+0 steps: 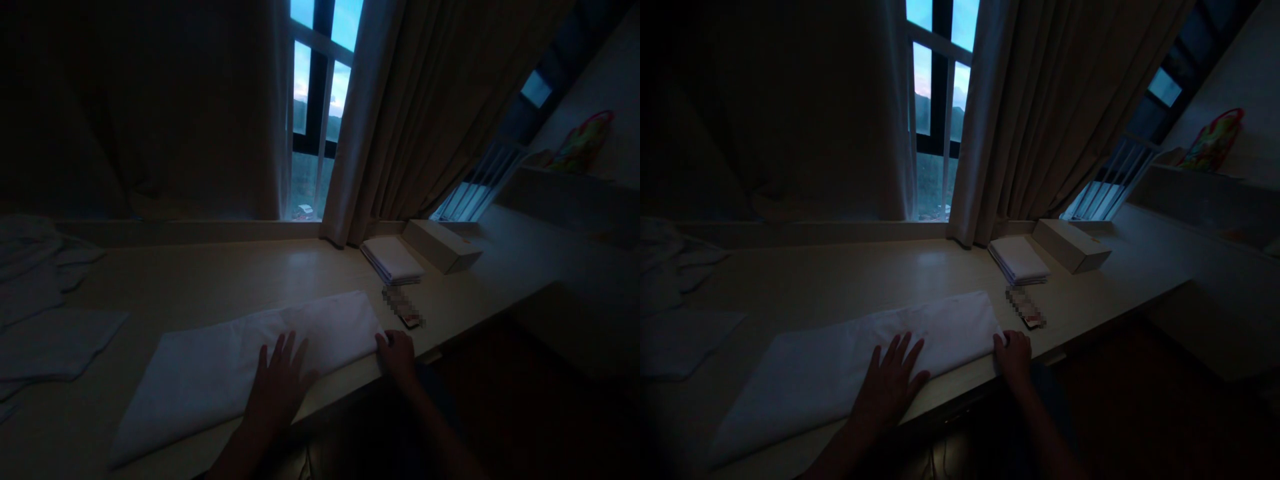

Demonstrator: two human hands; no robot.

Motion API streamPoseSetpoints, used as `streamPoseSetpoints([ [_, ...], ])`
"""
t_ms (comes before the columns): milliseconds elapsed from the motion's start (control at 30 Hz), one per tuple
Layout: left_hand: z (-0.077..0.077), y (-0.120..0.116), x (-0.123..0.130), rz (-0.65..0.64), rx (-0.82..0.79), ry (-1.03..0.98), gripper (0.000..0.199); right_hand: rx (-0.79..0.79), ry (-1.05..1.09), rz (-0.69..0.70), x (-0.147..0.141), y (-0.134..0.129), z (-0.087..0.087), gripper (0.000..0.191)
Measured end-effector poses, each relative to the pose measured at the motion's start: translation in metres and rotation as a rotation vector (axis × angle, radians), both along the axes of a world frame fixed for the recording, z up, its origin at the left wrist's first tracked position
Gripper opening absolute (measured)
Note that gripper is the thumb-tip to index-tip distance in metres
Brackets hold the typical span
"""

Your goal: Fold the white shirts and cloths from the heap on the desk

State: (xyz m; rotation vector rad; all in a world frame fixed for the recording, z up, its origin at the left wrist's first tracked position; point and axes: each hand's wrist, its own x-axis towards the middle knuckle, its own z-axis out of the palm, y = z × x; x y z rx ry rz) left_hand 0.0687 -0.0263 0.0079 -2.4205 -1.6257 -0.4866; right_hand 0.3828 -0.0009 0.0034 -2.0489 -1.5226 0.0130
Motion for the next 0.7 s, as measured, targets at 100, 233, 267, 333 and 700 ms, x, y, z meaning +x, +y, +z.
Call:
streamPoseSetpoints([
  [100,0.0,0.0,0.0,0.0,0.0,0.003,0.06,-0.018,0.039,0.021,0.004,0.005,0.0,0.037],
  [233,-0.001,-0.001,0.001,0.003,-0.003,0.008,0.061,-0.028,0.168,0.069,0.01,0.012,0.002,0.037],
  [267,-0.001,-0.001,0.001,0.005,-0.002,0.008,0.061,-0.019,0.184,0.073,0.011,0.013,0.003,0.037],
  [333,-0.001,-0.002,0.001,0.007,-0.001,0.008,0.06,0.001,0.196,0.075,0.009,0.014,0.003,0.038],
  [700,0.001,-0.003,0.002,0.007,-0.012,0.01,0.06,0.069,0.333,0.085,0.002,0.012,0.007,0.032],
])
